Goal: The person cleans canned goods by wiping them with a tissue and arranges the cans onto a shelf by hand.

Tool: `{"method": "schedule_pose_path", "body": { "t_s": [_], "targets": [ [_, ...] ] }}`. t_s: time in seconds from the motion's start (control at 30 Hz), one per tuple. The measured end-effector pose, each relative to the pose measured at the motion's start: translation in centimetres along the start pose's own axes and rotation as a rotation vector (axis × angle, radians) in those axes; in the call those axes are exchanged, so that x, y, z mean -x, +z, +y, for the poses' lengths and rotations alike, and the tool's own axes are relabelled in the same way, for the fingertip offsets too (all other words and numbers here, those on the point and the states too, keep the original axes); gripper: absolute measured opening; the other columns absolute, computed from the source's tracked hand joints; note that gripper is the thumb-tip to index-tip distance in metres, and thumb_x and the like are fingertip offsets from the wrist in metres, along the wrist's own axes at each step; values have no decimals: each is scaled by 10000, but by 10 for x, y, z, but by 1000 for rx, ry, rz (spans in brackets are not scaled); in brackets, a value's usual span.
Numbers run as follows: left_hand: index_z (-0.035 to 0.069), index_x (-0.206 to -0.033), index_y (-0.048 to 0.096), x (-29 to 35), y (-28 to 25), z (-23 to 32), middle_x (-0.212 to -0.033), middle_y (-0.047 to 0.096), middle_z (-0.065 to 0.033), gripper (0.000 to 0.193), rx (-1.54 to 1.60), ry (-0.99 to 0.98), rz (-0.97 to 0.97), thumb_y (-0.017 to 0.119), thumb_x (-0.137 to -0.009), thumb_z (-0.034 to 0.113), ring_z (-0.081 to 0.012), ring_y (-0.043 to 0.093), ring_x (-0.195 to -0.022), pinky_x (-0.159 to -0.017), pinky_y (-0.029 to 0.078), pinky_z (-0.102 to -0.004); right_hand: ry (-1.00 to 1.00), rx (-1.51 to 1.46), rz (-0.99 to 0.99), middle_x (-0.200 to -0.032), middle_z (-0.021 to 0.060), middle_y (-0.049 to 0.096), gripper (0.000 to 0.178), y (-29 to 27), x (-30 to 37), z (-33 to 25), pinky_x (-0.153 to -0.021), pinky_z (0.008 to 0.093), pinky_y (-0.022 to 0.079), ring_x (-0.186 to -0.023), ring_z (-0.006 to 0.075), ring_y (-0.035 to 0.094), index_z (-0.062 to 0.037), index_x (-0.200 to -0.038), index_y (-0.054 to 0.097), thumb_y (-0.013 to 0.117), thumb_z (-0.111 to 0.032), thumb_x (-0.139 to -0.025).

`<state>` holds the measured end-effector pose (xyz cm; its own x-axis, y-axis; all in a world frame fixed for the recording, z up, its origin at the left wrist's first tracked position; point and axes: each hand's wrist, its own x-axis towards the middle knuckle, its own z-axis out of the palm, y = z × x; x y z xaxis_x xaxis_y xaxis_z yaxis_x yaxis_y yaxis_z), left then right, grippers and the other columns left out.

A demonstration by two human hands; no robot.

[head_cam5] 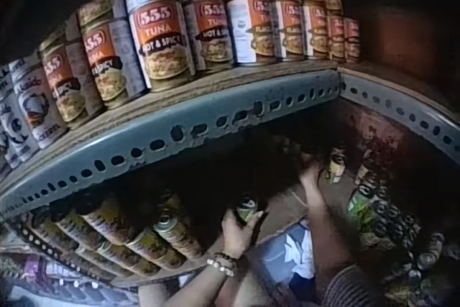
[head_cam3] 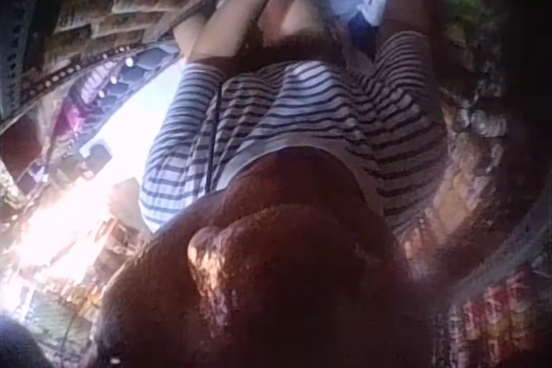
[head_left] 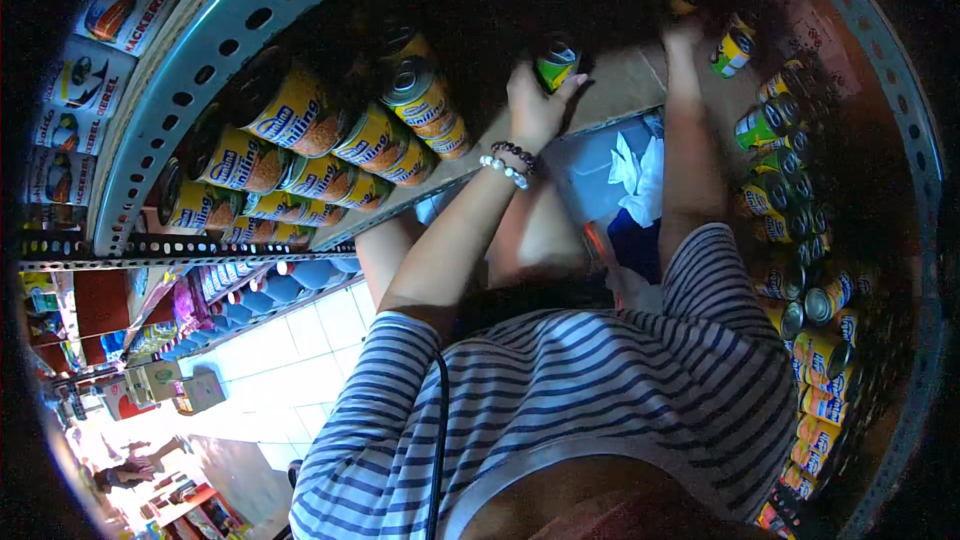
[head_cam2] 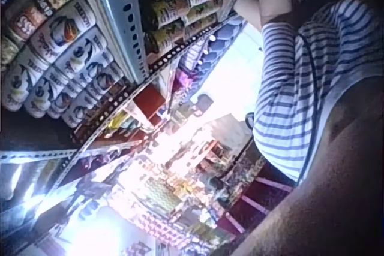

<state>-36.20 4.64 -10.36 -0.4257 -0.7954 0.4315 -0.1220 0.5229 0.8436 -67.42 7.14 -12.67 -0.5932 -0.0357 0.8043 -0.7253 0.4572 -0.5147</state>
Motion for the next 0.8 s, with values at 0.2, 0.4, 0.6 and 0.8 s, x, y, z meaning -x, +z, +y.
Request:
{"method": "schedule_pose_path", "body": {
  "t_s": [0.2, 0.4, 0.6, 0.8],
  "targets": [
    [-64, -1044, 536, 1, -2, 12, -999, 653, -244, 594, 120, -27, -5, 870, -693, 279, -351, 650, -944, -826, 517, -421, -49, -51, -313, -1160, 158, 656, 687, -7, 1, 1, -929, 412, 489, -1075, 268, 618, -16, -1237, 568, 853, -308, -685],
    [-86, -1105, 508, 2, -7, 12, -1040, 650, -255, 627, 47, -85, -24, 867, -693, 220, -359, 647, -985, -861, 511, -413, 226, -715, -857, -1068, 81, 681, 410, -75, 18, -78, -894, 346, 508, -969, 184, 637, 7, -1104, 641, 811, -41, -735],
    [-84, -1112, 506, 2, -3, 1, -1044, 647, -260, 634, 159, -60, -33, 872, -684, 209, -362, 646, -983, -866, 508, -412, -73, -1206, -1041, -1218, 100, 619, 584, -115, 17, -142, -1025, 358, 432, -1133, 183, 567, 12, -1252, 544, 815, -44, -737],
    [-84, -1136, 501, 1, -5, 2, -1069, 646, -261, 654, 141, -35, -50, 872, -680, 202, -362, 646, -1002, -870, 509, -419, -26, -1203, -1149, -1253, 102, 597, 631, -93, 19, -131, -1031, 366, 428, -1152, 202, 560, 9, -1294, 508, 814, -66, -748]
  ]
}}
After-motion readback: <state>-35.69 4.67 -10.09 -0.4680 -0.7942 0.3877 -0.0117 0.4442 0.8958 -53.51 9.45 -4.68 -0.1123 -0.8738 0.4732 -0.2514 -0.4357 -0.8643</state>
